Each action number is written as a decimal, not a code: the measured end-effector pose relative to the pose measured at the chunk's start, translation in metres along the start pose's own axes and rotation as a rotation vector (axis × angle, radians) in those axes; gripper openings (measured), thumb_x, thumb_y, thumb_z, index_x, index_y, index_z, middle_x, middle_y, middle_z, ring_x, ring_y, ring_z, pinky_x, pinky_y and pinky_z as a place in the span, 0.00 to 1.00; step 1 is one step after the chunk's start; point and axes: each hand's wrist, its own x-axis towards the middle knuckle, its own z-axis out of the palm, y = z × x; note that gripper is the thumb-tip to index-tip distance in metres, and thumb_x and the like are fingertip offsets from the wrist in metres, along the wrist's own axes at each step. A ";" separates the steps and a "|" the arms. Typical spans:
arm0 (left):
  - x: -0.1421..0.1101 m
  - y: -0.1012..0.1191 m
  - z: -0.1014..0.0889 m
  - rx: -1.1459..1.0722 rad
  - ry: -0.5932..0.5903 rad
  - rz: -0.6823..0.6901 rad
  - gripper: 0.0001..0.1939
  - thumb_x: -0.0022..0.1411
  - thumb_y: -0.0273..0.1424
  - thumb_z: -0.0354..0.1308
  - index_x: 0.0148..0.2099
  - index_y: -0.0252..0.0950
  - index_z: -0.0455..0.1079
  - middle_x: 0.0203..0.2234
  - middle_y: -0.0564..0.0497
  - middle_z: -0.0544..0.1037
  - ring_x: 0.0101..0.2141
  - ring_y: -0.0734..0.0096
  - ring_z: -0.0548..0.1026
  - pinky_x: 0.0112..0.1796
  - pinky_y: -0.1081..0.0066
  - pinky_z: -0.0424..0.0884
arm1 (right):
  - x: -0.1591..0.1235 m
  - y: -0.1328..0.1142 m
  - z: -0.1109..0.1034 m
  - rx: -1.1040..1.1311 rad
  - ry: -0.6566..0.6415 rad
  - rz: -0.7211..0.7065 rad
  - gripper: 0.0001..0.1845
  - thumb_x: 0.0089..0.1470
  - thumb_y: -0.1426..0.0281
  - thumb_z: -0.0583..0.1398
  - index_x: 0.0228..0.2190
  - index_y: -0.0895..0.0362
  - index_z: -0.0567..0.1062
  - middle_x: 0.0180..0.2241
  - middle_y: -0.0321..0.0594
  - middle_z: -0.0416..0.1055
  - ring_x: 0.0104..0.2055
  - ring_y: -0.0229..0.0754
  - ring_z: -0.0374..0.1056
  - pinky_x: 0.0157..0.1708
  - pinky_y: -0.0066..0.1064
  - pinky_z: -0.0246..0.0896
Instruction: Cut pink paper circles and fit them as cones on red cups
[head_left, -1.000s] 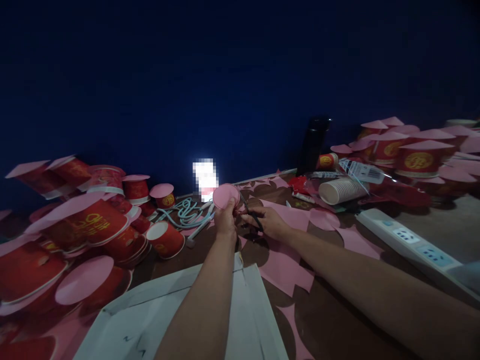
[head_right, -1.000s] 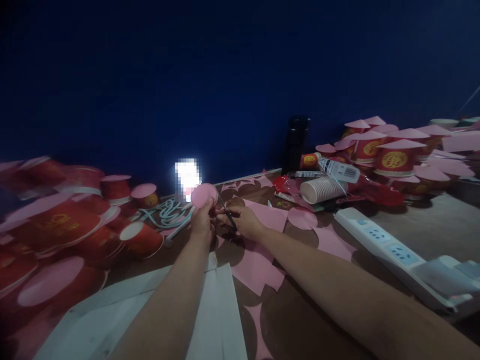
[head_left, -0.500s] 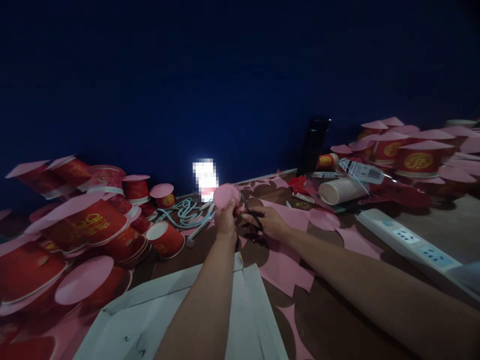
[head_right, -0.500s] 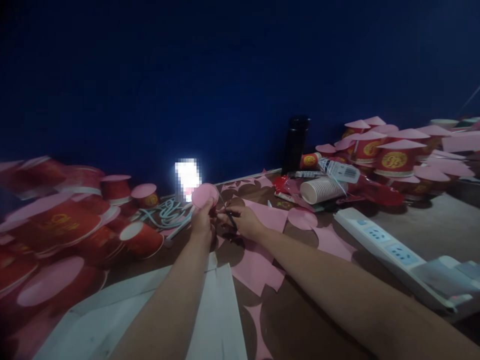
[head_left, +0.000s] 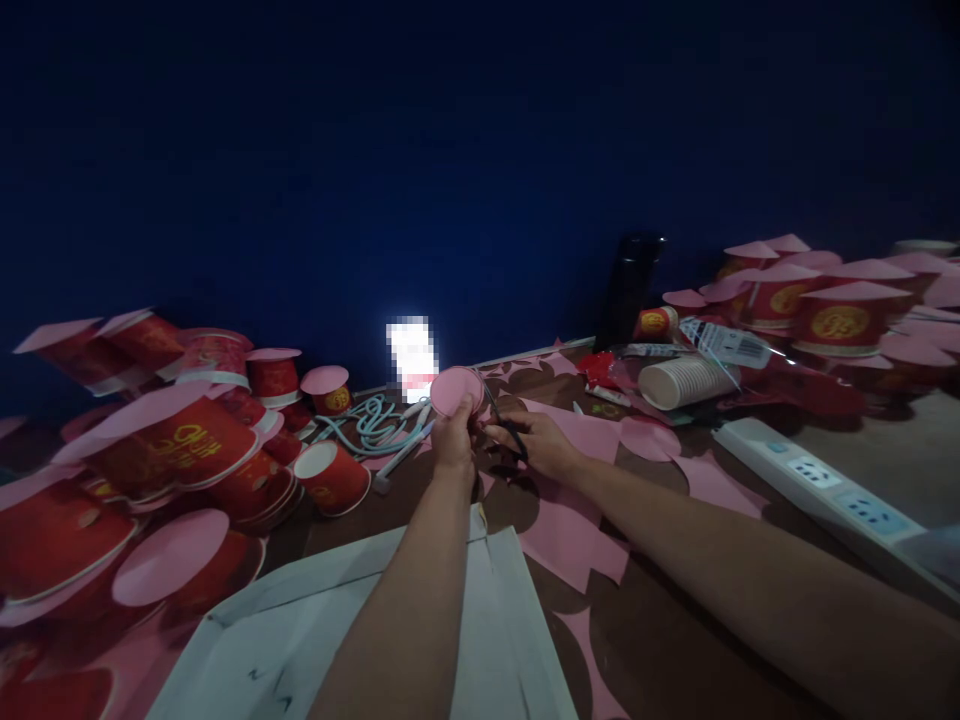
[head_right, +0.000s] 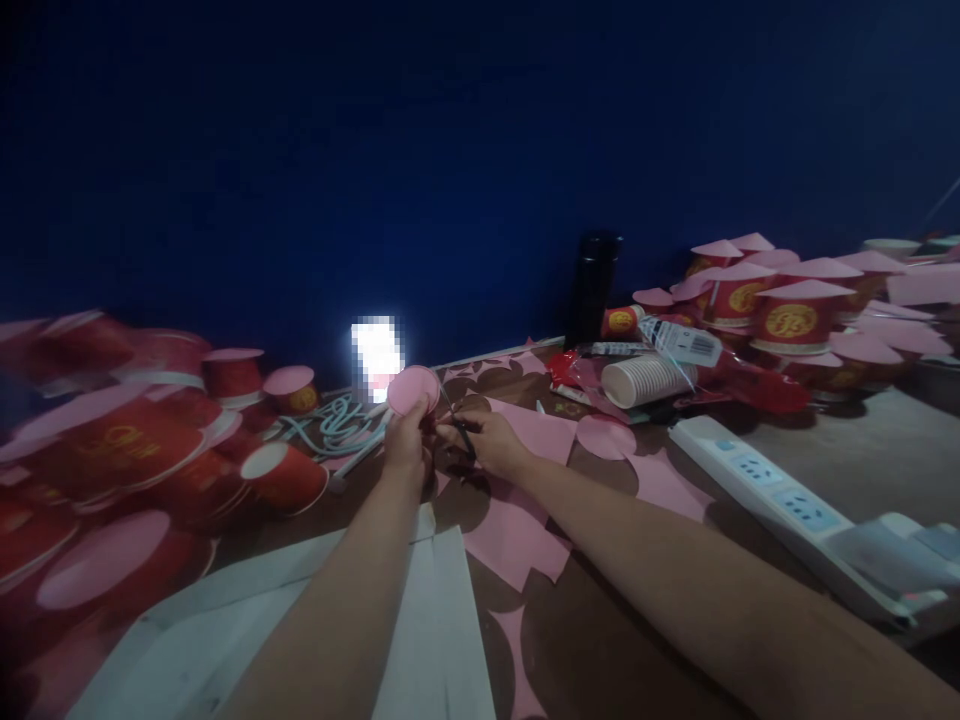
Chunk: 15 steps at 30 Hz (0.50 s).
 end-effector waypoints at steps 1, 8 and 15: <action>0.000 0.000 0.000 -0.004 0.003 -0.006 0.21 0.40 0.39 0.69 0.34 0.31 0.70 0.21 0.55 0.72 0.19 0.79 0.67 0.22 0.76 0.63 | 0.000 0.000 0.000 -0.001 -0.002 -0.001 0.23 0.44 0.53 0.65 0.30 0.61 0.77 0.20 0.34 0.65 0.19 0.31 0.57 0.17 0.23 0.52; -0.002 0.001 0.000 0.012 0.002 -0.013 0.20 0.42 0.40 0.68 0.32 0.32 0.69 0.19 0.57 0.70 0.18 0.80 0.66 0.21 0.76 0.63 | 0.001 0.002 -0.002 -0.032 0.012 -0.005 0.23 0.44 0.53 0.65 0.33 0.61 0.77 0.21 0.34 0.65 0.20 0.31 0.58 0.18 0.24 0.54; -0.004 0.004 0.002 0.009 0.028 -0.017 0.20 0.40 0.39 0.69 0.33 0.32 0.69 0.19 0.58 0.69 0.17 0.81 0.65 0.20 0.77 0.62 | 0.001 0.002 -0.002 -0.037 0.005 -0.017 0.22 0.45 0.54 0.65 0.30 0.62 0.77 0.20 0.34 0.65 0.21 0.32 0.58 0.19 0.24 0.54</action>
